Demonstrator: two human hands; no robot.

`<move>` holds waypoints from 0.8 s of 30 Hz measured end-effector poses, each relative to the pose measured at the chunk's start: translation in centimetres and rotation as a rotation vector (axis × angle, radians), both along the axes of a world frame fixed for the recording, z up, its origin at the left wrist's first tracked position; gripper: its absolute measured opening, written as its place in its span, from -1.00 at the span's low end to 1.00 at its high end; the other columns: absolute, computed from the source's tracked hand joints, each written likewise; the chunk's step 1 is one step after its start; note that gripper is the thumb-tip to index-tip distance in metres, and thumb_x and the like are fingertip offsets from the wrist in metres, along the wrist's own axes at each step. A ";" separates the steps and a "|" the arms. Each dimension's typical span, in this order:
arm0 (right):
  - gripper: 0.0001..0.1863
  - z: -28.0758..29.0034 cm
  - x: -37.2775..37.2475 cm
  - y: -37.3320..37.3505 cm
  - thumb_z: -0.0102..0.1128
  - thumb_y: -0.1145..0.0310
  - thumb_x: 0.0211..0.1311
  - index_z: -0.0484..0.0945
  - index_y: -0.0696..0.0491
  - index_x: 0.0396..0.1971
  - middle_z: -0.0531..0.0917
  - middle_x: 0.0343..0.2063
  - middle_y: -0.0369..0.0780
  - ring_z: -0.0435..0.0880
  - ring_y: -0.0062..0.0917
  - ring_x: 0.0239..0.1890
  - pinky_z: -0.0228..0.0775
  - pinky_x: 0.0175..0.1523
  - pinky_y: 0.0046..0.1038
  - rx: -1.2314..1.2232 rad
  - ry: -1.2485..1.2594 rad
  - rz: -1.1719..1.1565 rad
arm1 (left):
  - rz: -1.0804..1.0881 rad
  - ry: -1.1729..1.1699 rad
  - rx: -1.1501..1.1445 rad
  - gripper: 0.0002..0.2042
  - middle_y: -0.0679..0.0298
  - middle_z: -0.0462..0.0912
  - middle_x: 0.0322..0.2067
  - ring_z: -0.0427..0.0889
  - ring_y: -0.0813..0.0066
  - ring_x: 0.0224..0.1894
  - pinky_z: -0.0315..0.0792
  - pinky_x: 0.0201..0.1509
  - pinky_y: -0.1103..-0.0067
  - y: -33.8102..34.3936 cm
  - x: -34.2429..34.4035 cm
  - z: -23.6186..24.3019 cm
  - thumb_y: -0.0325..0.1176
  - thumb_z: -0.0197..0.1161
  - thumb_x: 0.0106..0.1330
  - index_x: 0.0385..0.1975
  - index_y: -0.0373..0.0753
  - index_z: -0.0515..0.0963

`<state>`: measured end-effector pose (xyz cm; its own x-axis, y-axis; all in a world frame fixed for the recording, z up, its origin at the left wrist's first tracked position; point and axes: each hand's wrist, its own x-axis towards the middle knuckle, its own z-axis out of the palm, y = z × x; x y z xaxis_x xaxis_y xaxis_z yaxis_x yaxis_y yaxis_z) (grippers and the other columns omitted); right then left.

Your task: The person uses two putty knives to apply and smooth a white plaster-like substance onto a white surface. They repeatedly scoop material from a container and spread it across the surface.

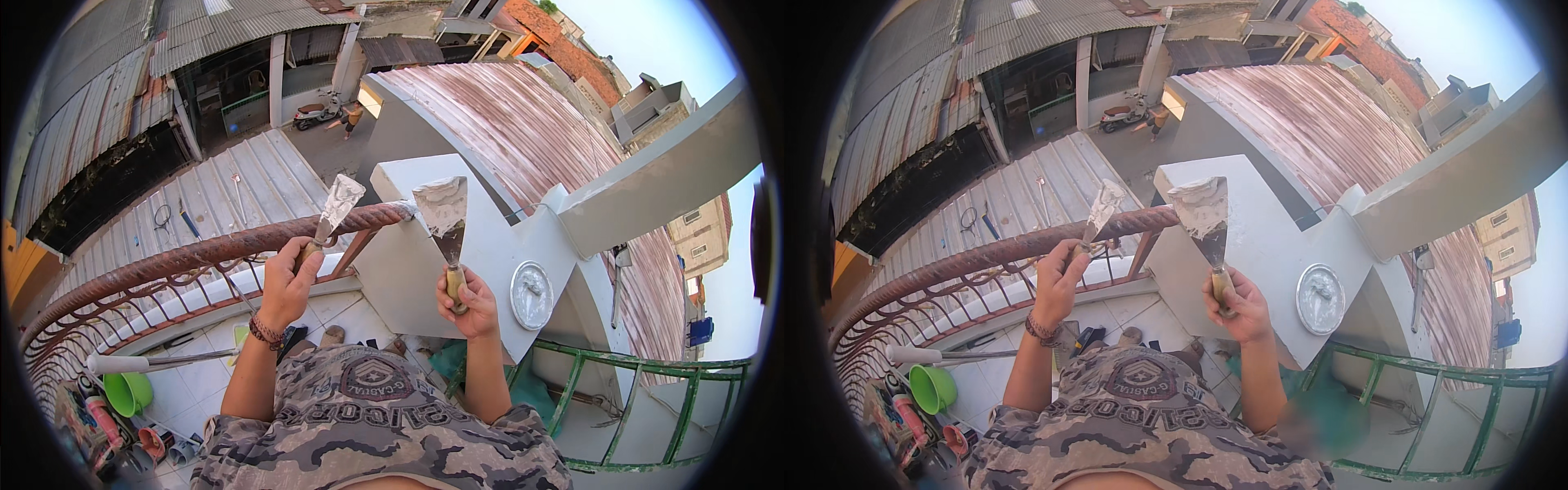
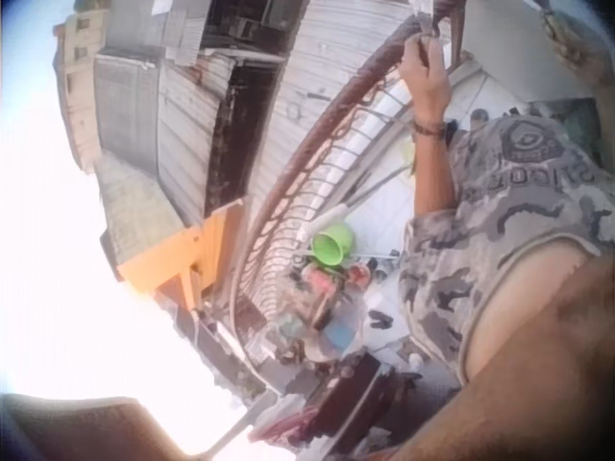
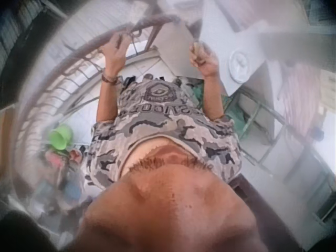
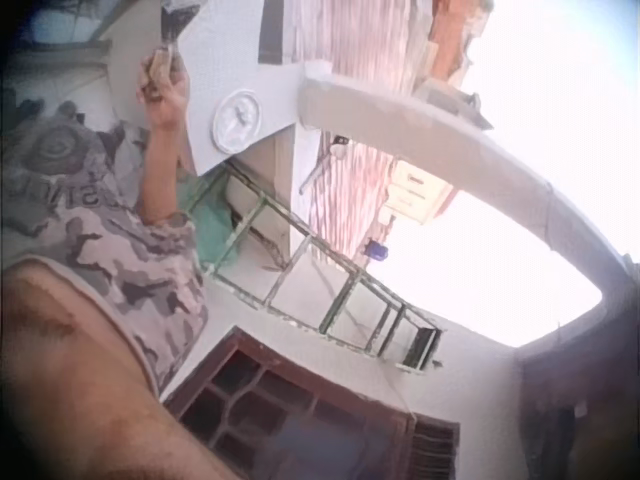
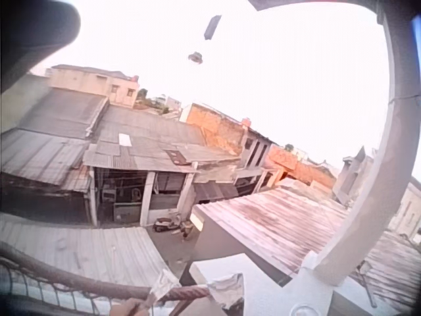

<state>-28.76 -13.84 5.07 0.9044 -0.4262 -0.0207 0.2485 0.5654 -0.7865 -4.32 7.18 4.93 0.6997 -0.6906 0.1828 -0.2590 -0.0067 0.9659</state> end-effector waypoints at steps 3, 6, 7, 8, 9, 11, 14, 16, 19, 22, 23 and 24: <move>-0.52 0.0 0.4 1.3 0.16 0.23 0.38 0.39 0.20 0.16 0.59 -0.28 -0.21 0.46 -0.64 -0.42 0.29 -0.42 -0.64 -0.196 0.067 -0.079 | -0.017 -0.016 0.006 -0.74 0.35 0.42 -0.61 0.28 0.64 -0.56 0.24 -0.46 0.63 1.6 -0.7 -0.1 -0.32 0.24 0.35 -0.11 -0.38 0.51; -0.58 0.6 1.1 1.6 0.14 0.24 0.40 0.46 0.21 0.11 0.61 -0.33 -0.26 0.46 -0.70 -0.45 0.29 -0.41 -0.65 -0.353 0.157 -0.192 | -0.048 -0.023 0.105 -0.75 0.41 0.47 -0.57 0.35 0.70 -0.49 0.27 -0.38 0.65 2.9 -1.6 1.7 -0.36 0.25 0.31 -0.12 -0.37 0.50; -0.60 0.9 1.5 1.5 0.14 0.24 0.41 0.49 0.21 0.08 0.62 -0.35 -0.27 0.46 -0.72 -0.45 0.29 -0.40 -0.66 -0.412 0.186 -0.229 | -0.050 -0.048 0.094 -0.75 0.40 0.48 -0.57 0.36 0.70 -0.49 0.28 -0.39 0.65 2.9 -1.7 2.2 -0.36 0.26 0.30 -0.12 -0.38 0.51; -0.61 1.0 1.7 1.4 0.14 0.25 0.41 0.51 0.22 0.06 0.63 -0.36 -0.27 0.46 -0.73 -0.45 0.29 -0.39 -0.66 -0.451 0.193 -0.243 | -0.051 -0.074 0.083 -0.75 0.39 0.48 -0.58 0.36 0.70 -0.50 0.29 -0.39 0.65 3.0 -1.7 2.6 -0.37 0.27 0.29 -0.13 -0.38 0.51; -0.63 1.1 1.8 1.3 0.14 0.26 0.41 0.53 0.22 0.04 0.63 -0.37 -0.28 0.47 -0.73 -0.45 0.28 -0.39 -0.67 -0.489 0.201 -0.256 | -0.046 -0.099 0.070 -0.75 0.37 0.50 -0.57 0.38 0.69 -0.50 0.31 -0.40 0.65 3.1 -1.7 2.8 -0.37 0.27 0.28 -0.13 -0.39 0.52; -0.65 1.3 1.9 1.2 0.13 0.27 0.41 0.56 0.23 0.01 0.63 -0.40 -0.28 0.48 -0.74 -0.44 0.28 -0.38 -0.68 -0.538 0.221 -0.264 | -0.032 -0.141 0.044 -0.74 0.34 0.53 -0.55 0.41 0.68 -0.51 0.33 -0.40 0.65 3.3 -1.9 2.8 -0.38 0.29 0.27 -0.13 -0.40 0.54; -0.67 1.6 1.9 1.3 0.13 0.28 0.41 0.58 0.23 -0.03 0.63 -0.42 -0.28 0.48 -0.74 -0.44 0.29 -0.38 -0.68 -0.548 0.238 -0.249 | -0.004 -0.214 0.011 -0.74 0.28 0.58 -0.53 0.47 0.65 -0.51 0.37 -0.40 0.64 3.5 -2.0 2.5 -0.39 0.30 0.25 -0.13 -0.40 0.56; -0.67 1.0 1.3 1.4 0.13 0.28 0.41 0.57 0.22 -0.02 0.62 -0.42 -0.29 0.48 -0.74 -0.45 0.29 -0.38 -0.68 -0.534 0.242 -0.223 | 0.023 -0.247 0.016 -0.74 0.23 0.61 -0.51 0.52 0.60 -0.50 0.40 -0.39 0.63 3.7 -2.2 1.9 -0.41 0.31 0.22 -0.15 -0.41 0.58; -0.67 0.5 1.8 2.4 0.13 0.27 0.41 0.56 0.22 -0.03 0.61 -0.43 -0.30 0.47 -0.75 -0.47 0.28 -0.41 -0.68 -0.464 0.249 -0.217 | 0.066 -0.303 0.017 -0.75 0.17 0.64 -0.50 0.58 0.50 -0.49 0.44 -0.37 0.60 3.9 -2.2 1.7 -0.43 0.33 0.18 -0.18 -0.42 0.59; -0.67 0.8 1.6 3.2 0.12 0.24 0.42 0.55 0.20 -0.04 0.59 -0.44 -0.31 0.45 -0.76 -0.50 0.25 -0.45 -0.69 -0.453 0.241 -0.127 | 0.106 -0.380 0.015 -0.74 0.07 0.66 -0.47 0.65 0.31 -0.49 0.50 -0.38 0.53 3.9 -2.0 1.1 -0.41 0.35 0.15 -0.20 -0.39 0.61; -0.67 0.8 1.5 3.5 0.11 0.23 0.43 0.55 0.21 -0.04 0.59 -0.45 -0.31 0.45 -0.76 -0.50 0.24 -0.46 -0.69 -0.474 0.265 -0.140 | 0.117 -0.408 0.017 -0.73 0.04 0.67 -0.47 0.68 0.23 -0.49 0.52 -0.38 0.50 4.0 -1.9 0.9 -0.39 0.36 0.14 -0.20 -0.38 0.61; -0.66 0.8 1.4 3.7 0.10 0.23 0.43 0.55 0.21 -0.04 0.59 -0.45 -0.31 0.44 -0.77 -0.51 0.22 -0.47 -0.70 -0.494 0.290 -0.152 | 0.127 -0.415 0.020 -0.74 0.04 0.67 -0.47 0.68 0.23 -0.50 0.52 -0.39 0.50 4.1 -1.8 0.9 -0.39 0.36 0.13 -0.20 -0.37 0.62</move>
<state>-27.36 -10.17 5.92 0.8197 -0.5724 -0.0238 0.0336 0.0896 -0.9954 -6.15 11.25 5.81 0.6496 -0.6099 0.4540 -0.6209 -0.0809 0.7797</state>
